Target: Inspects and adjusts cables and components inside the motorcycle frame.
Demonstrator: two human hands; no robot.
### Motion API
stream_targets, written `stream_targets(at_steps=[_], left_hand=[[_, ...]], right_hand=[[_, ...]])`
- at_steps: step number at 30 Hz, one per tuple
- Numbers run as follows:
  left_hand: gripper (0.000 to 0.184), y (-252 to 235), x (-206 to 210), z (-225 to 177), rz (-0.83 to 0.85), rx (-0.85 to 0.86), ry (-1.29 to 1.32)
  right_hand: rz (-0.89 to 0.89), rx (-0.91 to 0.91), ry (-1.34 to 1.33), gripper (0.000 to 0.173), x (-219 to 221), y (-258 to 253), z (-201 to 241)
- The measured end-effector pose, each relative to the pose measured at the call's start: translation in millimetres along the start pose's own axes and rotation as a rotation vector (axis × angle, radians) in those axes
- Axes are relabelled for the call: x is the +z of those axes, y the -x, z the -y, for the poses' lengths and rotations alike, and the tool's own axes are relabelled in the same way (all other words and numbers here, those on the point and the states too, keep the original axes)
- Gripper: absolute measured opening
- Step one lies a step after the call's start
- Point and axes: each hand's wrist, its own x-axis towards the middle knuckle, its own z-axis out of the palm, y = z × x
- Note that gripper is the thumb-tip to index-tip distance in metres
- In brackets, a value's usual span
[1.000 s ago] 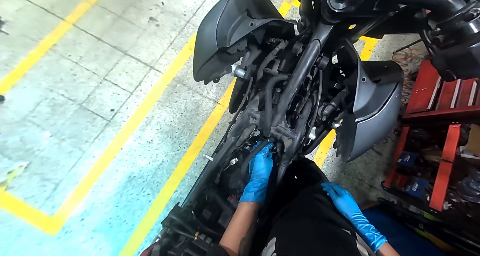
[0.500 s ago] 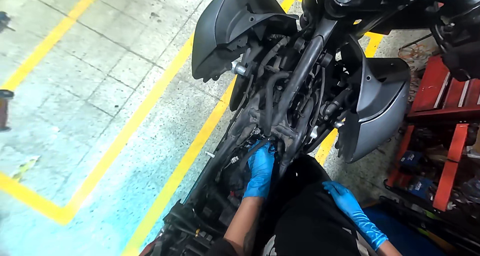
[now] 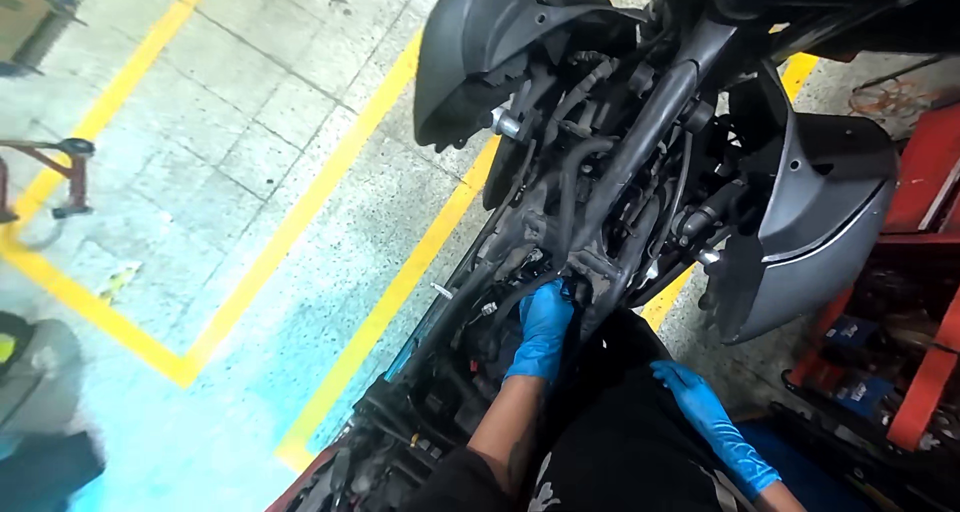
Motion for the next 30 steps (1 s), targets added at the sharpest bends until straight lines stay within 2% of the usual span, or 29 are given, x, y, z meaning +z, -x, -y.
stream_targets(at_steps=[4, 6, 7, 9, 10, 11, 12, 14, 16, 19, 23, 30], left_hand=[[0.039, 7.0, 1.8, 4.0, 0.049, -0.014, -0.012], [0.049, 34.8, -5.1, 8.4, 0.062, 0.08, -0.042], [0.048, 56.4, -8.1, 16.0, -0.039, 0.183, -0.036], [0.038, 85.4, -12.7, 40.0, -0.483, 0.418, 0.076], [0.035, 86.9, -21.6, 49.9, -0.634, 0.449, 0.138], [0.033, 82.8, -32.6, 57.4, -0.67, 0.414, 0.177], [0.033, 74.1, -42.3, 61.4, -0.612, 0.337, 0.188], [0.035, 52.4, -48.6, 58.0, -0.341, 0.155, 0.167], [0.041, 35.2, -40.8, 54.4, -0.151, 0.117, 0.221], [0.042, 9.3, -37.0, 59.0, -0.053, 0.238, 0.352], [0.049, 1.1, -32.5, 59.5, -0.019, 0.178, 0.321], [0.057, -0.2, -45.0, 52.7, 0.008, 0.248, -0.071]], right_hand=[[0.042, -0.043, 0.109, 0.044, -9.0, -2.1, 24.2], [0.044, -0.086, 0.221, 0.046, -19.1, 12.7, 46.7], [0.033, -0.121, 0.246, 0.046, -23.3, 22.8, 57.8], [0.007, -0.178, 0.214, 0.044, -25.6, 36.3, 72.3], [0.0, -0.197, 0.194, 0.043, -24.3, 38.7, 75.8], [0.004, -0.211, 0.2, 0.043, -22.0, 38.5, 77.1], [0.006, -0.227, 0.227, 0.043, -18.8, 36.0, 77.5], [0.022, -0.26, 0.33, 0.045, -11.2, 32.1, 78.8], [0.033, -0.309, 0.411, 0.045, -4.4, 33.8, 78.5], [0.035, -0.333, 0.385, 0.045, 0.9, 38.3, 71.5], [0.04, -0.271, 0.394, 0.046, -2.6, 41.9, 55.1], [0.046, -0.233, 0.379, 0.047, 3.4, 40.8, 42.3]])
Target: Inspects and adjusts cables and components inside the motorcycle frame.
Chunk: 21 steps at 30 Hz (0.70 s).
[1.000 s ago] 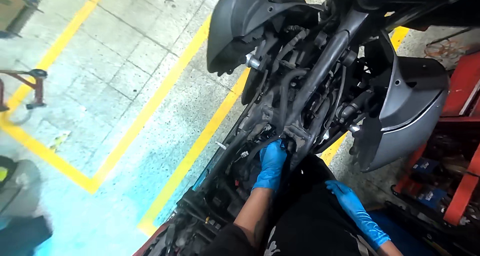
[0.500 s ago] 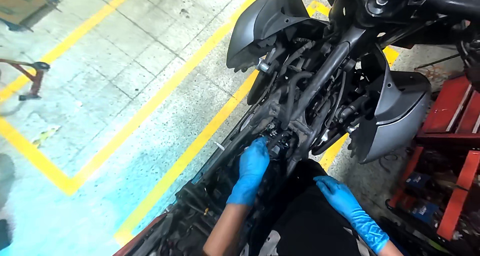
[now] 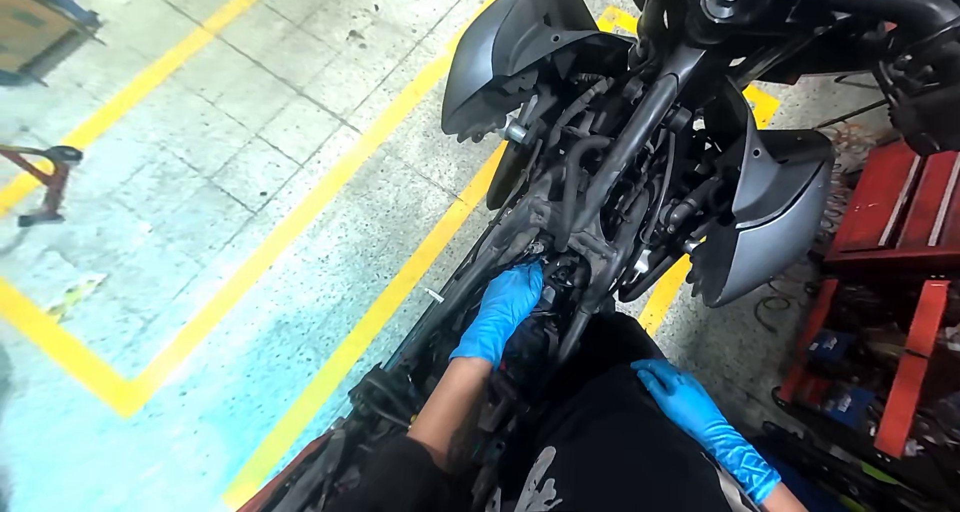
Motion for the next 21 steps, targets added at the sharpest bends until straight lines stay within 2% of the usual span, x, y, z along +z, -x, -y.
stream_targets(at_steps=[5, 10, 11, 16, 18, 21], left_hand=[[0.061, -3.6, 5.1, 1.8, 0.017, -0.059, 0.077], [0.038, 22.1, 5.6, -4.1, -0.321, -0.058, 0.237], [0.035, 21.9, 3.6, -3.7, -0.348, -0.077, 0.248], [0.034, -1.3, -7.2, -7.1, -0.212, -0.225, 0.115], [0.035, -3.8, -9.5, -11.3, -0.138, -0.264, 0.149], [0.023, -6.2, -6.2, -16.0, -0.182, -0.279, 0.285]], right_hand=[[0.021, 0.006, 0.0, 0.048, -5.3, -4.5, 3.0], [-0.013, 0.018, -0.01, 0.048, -9.0, -1.4, -0.6], [-0.02, 0.027, -0.026, 0.047, -8.9, 0.4, -2.0], [-0.006, 0.053, -0.027, 0.048, -2.2, 5.2, -10.1], [-0.025, 0.048, -0.037, 0.048, 2.2, 6.8, -10.7], [-0.057, 0.032, -0.068, 0.047, 8.2, 6.8, -12.9]])
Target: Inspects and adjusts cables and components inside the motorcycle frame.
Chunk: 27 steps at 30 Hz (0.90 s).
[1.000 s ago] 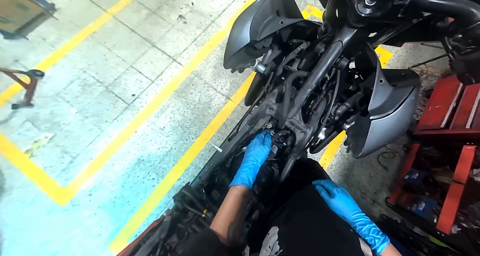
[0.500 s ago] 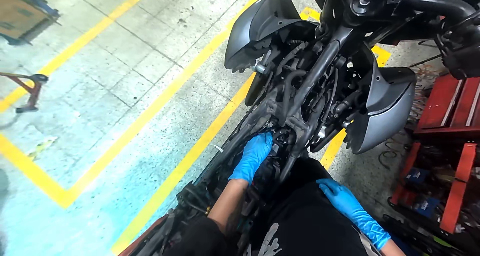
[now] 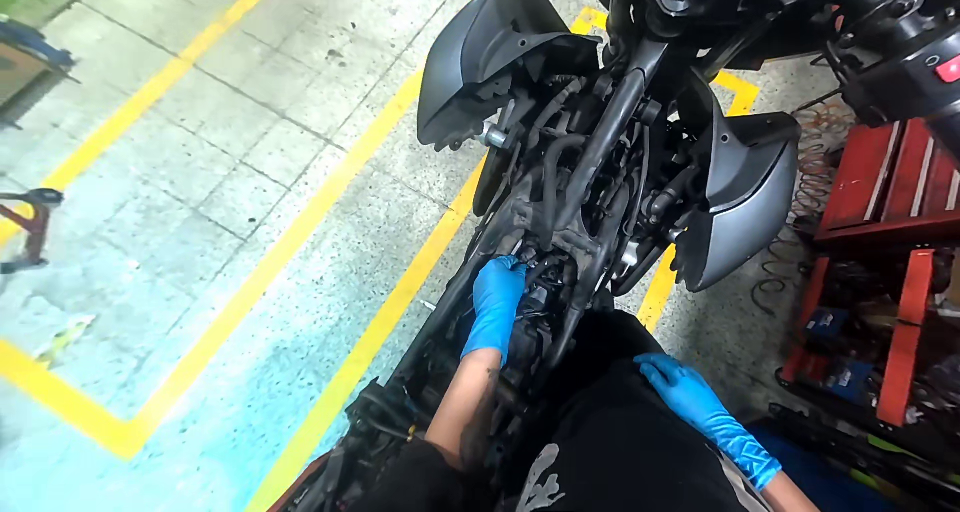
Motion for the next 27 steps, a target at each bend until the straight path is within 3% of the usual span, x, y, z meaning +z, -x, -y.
stream_targets(at_steps=[5, 8, 11, 15, 18, 19, 24, 27], left_hand=[[0.018, -15.3, 2.3, 2.8, 0.06, -0.061, 0.172], [0.02, -19.8, -8.6, -1.2, 0.126, -0.048, -0.003], [0.028, -22.5, -17.6, -1.0, 0.15, 0.116, -0.315], [0.03, -12.9, -33.9, 0.3, 0.249, 0.48, -0.693], [0.02, -16.1, -44.0, 28.7, 0.343, 0.731, -0.639], [0.025, -18.4, -40.3, 38.3, 0.351, 0.755, -0.623], [0.024, -5.0, -10.3, 46.7, 0.121, 0.654, -0.562], [0.04, 6.6, -9.8, 37.7, 0.176, 0.431, -0.623]], right_hand=[[0.013, 0.001, -0.002, 0.047, 5.5, -1.2, -2.0], [0.014, -0.003, -0.01, 0.046, 6.8, -1.3, -3.2], [0.02, -0.001, -0.022, 0.047, 4.9, 0.9, -4.4], [0.001, 0.004, -0.039, 0.047, 5.5, 9.7, -11.8], [-0.008, 0.021, -0.076, 0.047, 8.4, 12.9, -21.0], [-0.009, 0.022, -0.094, 0.047, 10.6, 12.9, -23.5], [-0.005, 0.033, -0.121, 0.048, 15.9, 12.2, -19.0], [0.01, 0.046, -0.131, 0.049, 15.8, 14.0, -19.7]])
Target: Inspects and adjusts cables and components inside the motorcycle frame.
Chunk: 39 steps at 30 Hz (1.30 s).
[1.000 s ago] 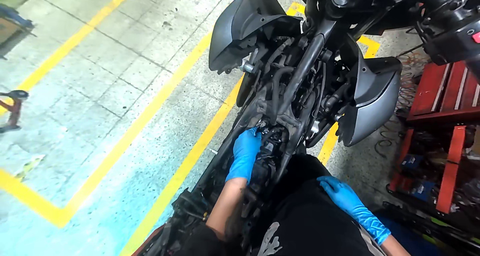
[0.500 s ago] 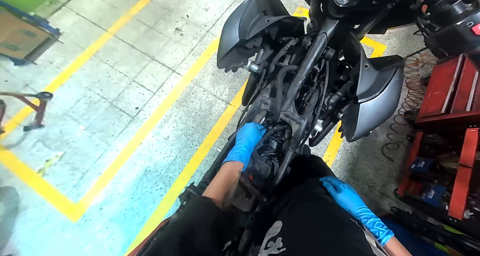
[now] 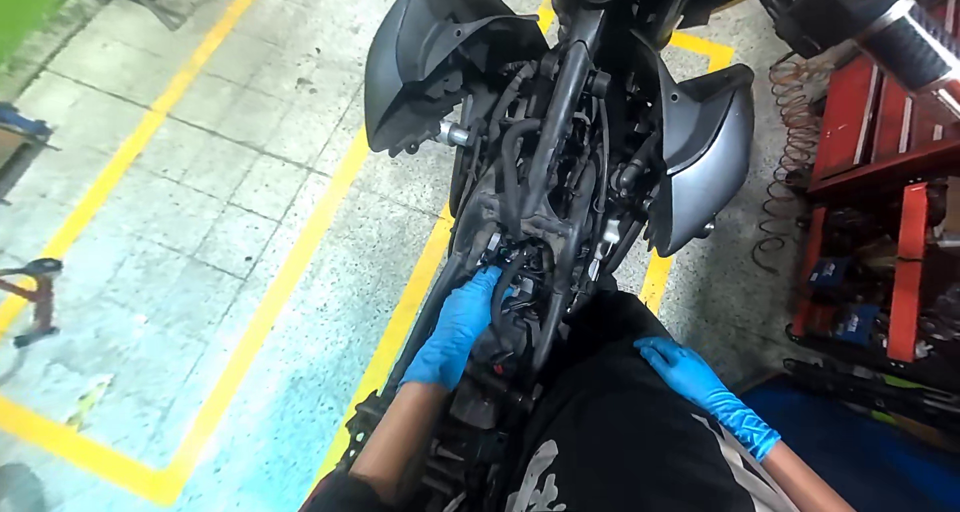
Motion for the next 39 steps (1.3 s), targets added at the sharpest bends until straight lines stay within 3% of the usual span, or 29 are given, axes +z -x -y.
stream_targets(at_steps=[2, 5, 8, 11, 17, 29, 39], left_hand=[[0.048, 3.5, -0.3, -4.6, 0.037, -0.078, -0.025], [0.049, 2.2, 2.7, -9.4, -0.074, -0.122, 0.072], [0.029, -2.2, 12.2, -23.6, -0.325, -0.135, 0.234], [0.033, -18.6, 22.7, -33.0, -0.498, -0.205, 0.227], [0.038, -32.3, 24.0, -46.3, -0.401, -0.426, 0.18], [0.033, -32.4, 23.8, -44.8, -0.429, -0.41, 0.24], [0.032, -35.9, 19.1, -35.0, -0.347, -0.416, 0.237]], right_hand=[[-0.003, 0.007, -0.027, 0.049, 0.4, 0.2, -2.1], [-0.01, 0.002, -0.047, 0.048, 0.3, -2.1, 0.6], [0.005, 0.012, -0.043, 0.048, -0.3, -1.9, 1.8], [0.016, 0.024, -0.055, 0.048, 2.1, -2.0, -2.4], [0.0, 0.017, -0.08, 0.048, -0.1, -3.6, -12.0], [0.015, 0.019, -0.096, 0.047, -8.0, -6.6, -15.6], [0.038, 0.029, -0.107, 0.046, -13.6, -19.3, -11.4]])
